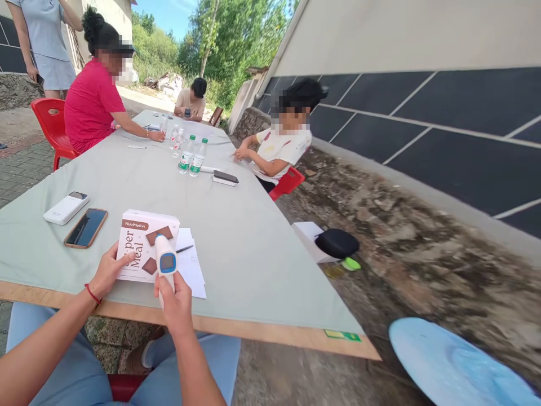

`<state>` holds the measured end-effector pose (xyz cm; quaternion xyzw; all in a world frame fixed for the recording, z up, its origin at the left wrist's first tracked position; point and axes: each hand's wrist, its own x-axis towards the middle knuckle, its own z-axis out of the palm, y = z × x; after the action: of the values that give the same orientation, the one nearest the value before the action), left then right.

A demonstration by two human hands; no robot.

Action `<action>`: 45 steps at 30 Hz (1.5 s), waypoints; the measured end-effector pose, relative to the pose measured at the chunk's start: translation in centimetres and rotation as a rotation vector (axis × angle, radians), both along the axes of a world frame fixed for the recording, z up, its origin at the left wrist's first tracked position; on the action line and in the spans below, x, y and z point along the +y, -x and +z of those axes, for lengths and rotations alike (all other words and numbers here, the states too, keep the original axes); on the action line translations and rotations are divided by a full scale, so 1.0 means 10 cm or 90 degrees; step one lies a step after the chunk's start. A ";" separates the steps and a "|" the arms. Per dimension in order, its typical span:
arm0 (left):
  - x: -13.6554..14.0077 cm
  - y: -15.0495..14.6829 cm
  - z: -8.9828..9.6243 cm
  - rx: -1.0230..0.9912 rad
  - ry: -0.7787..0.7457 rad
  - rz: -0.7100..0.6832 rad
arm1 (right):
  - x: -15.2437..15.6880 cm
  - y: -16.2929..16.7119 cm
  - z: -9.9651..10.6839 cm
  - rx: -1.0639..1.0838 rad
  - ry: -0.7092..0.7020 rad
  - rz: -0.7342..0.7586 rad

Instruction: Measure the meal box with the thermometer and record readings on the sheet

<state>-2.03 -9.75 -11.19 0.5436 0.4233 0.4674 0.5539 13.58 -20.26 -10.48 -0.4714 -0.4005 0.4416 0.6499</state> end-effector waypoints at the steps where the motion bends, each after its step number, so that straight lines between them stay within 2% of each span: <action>1: -0.02 0.02 -0.03 0.018 -0.013 0.001 | 0.00 0.03 -0.02 -0.009 0.010 -0.009; 5: -0.03 0.08 -0.13 0.060 -0.056 -0.003 | 0.00 0.10 -0.03 -0.009 0.049 -0.029; 10: 0.01 0.10 -0.19 0.050 -0.078 -0.019 | 0.02 0.19 -0.01 0.046 0.059 0.017; 18: 0.02 0.12 -0.24 0.054 -0.080 -0.020 | 0.06 0.27 0.01 0.013 0.061 -0.046; 23: 0.02 0.12 -0.25 0.045 -0.079 -0.030 | 0.11 0.28 -0.04 -0.001 0.061 -0.072; 36: 0.04 0.11 -0.27 0.035 -0.071 -0.033 | 0.13 0.26 -0.02 0.036 0.056 -0.047; 40: 0.03 0.10 -0.24 0.047 -0.080 -0.026 | 0.09 0.27 0.07 0.053 0.058 -0.032; 45: -0.03 0.13 -0.21 0.012 -0.065 -0.019 | -0.10 0.14 0.31 0.053 -0.026 -0.077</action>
<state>-3.29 -10.01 -13.26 0.5817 0.3957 0.4751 0.5284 12.22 -21.24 -7.41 -0.4626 -0.3529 0.4123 0.7010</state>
